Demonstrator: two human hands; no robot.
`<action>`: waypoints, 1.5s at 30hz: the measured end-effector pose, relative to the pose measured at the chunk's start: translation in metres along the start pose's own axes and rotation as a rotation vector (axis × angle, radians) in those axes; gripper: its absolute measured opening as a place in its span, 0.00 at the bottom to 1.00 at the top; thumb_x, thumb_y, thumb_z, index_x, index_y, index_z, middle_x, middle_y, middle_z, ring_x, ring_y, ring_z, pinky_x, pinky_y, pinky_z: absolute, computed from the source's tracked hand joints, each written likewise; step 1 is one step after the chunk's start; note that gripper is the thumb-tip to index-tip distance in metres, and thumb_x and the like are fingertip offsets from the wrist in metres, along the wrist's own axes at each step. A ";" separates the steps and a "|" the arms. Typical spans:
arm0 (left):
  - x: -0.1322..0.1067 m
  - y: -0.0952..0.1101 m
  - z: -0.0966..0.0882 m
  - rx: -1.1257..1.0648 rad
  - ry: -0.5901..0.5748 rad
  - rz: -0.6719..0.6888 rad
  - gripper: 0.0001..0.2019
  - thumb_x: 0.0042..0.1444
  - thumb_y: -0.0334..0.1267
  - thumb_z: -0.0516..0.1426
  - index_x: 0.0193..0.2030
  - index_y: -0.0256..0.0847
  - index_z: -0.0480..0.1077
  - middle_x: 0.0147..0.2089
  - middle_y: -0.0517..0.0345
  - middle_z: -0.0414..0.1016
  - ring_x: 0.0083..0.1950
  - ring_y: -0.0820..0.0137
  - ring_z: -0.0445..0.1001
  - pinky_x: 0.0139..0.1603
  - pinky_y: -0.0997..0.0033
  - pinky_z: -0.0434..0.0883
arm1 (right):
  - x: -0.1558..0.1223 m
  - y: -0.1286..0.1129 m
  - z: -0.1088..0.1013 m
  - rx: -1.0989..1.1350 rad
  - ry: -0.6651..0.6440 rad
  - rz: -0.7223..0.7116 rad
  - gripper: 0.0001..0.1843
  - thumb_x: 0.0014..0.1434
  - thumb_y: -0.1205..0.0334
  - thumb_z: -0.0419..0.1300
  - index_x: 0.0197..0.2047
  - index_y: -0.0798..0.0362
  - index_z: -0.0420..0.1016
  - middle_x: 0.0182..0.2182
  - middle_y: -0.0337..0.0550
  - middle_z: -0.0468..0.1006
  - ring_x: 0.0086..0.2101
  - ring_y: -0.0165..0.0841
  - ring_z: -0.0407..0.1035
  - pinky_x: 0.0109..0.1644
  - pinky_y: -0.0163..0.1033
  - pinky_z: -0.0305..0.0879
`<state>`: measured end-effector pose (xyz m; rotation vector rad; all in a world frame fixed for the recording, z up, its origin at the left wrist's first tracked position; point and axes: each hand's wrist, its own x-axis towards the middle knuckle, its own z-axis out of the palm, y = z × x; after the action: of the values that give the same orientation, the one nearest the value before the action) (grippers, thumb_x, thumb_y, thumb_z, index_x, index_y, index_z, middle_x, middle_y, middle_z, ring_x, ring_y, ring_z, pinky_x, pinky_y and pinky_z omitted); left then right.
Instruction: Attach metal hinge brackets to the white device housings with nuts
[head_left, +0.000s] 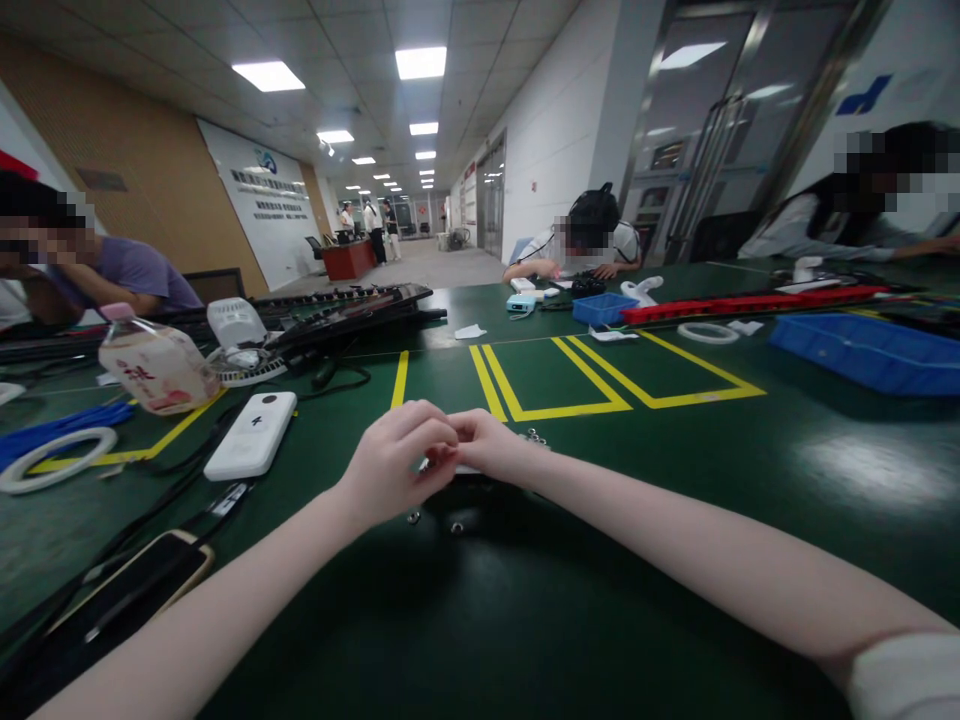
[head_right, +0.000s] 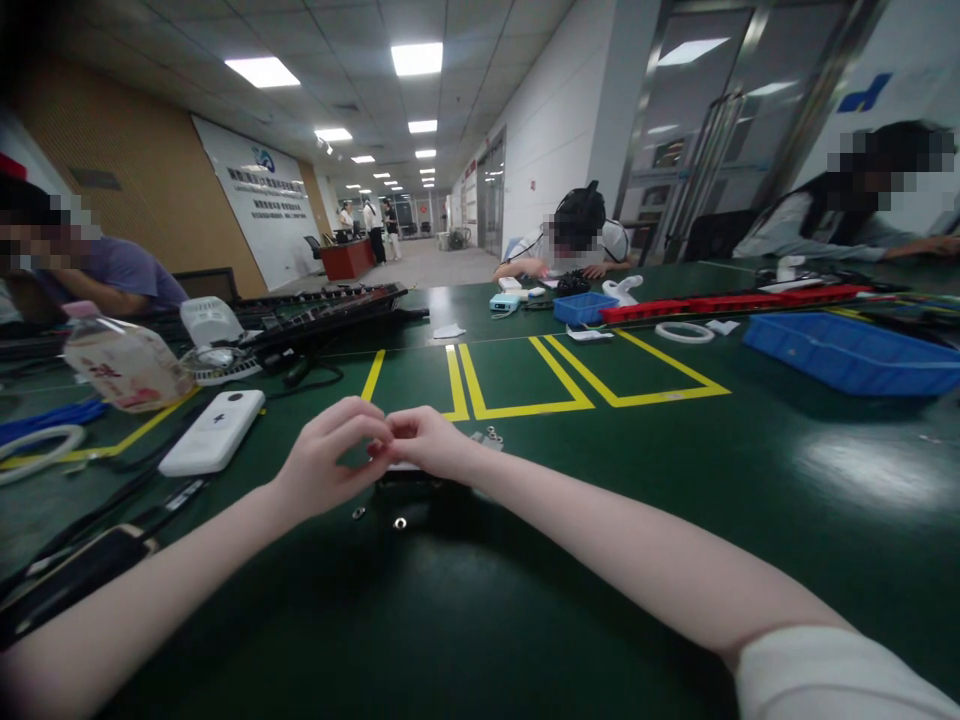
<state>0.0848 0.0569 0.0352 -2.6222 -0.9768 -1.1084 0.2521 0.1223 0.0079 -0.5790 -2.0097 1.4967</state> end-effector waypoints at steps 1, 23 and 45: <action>-0.012 -0.003 -0.001 -0.042 0.086 -0.101 0.06 0.56 0.33 0.55 0.41 0.42 0.67 0.42 0.54 0.69 0.41 0.68 0.70 0.39 0.68 0.68 | 0.000 -0.004 0.002 0.025 -0.001 0.010 0.14 0.53 0.54 0.64 0.35 0.58 0.73 0.30 0.39 0.75 0.33 0.29 0.70 0.42 0.40 0.69; -0.040 -0.010 0.015 -0.299 -0.239 -0.530 0.28 0.57 0.41 0.57 0.63 0.47 0.53 0.45 0.54 0.76 0.41 0.63 0.76 0.43 0.59 0.73 | 0.000 -0.020 0.016 0.162 0.112 0.103 0.10 0.46 0.59 0.67 0.27 0.57 0.73 0.28 0.40 0.78 0.31 0.29 0.72 0.38 0.37 0.67; -0.039 -0.013 0.016 -0.337 -0.252 -0.491 0.25 0.59 0.40 0.55 0.63 0.46 0.53 0.44 0.55 0.75 0.40 0.65 0.75 0.43 0.62 0.71 | -0.018 -0.018 0.023 -0.414 0.352 -0.342 0.10 0.62 0.60 0.54 0.34 0.54 0.73 0.29 0.41 0.74 0.31 0.29 0.67 0.36 0.36 0.63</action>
<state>0.0661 0.0523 -0.0041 -2.9264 -1.6926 -1.1324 0.2503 0.0892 0.0166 -0.5770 -2.0132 0.7246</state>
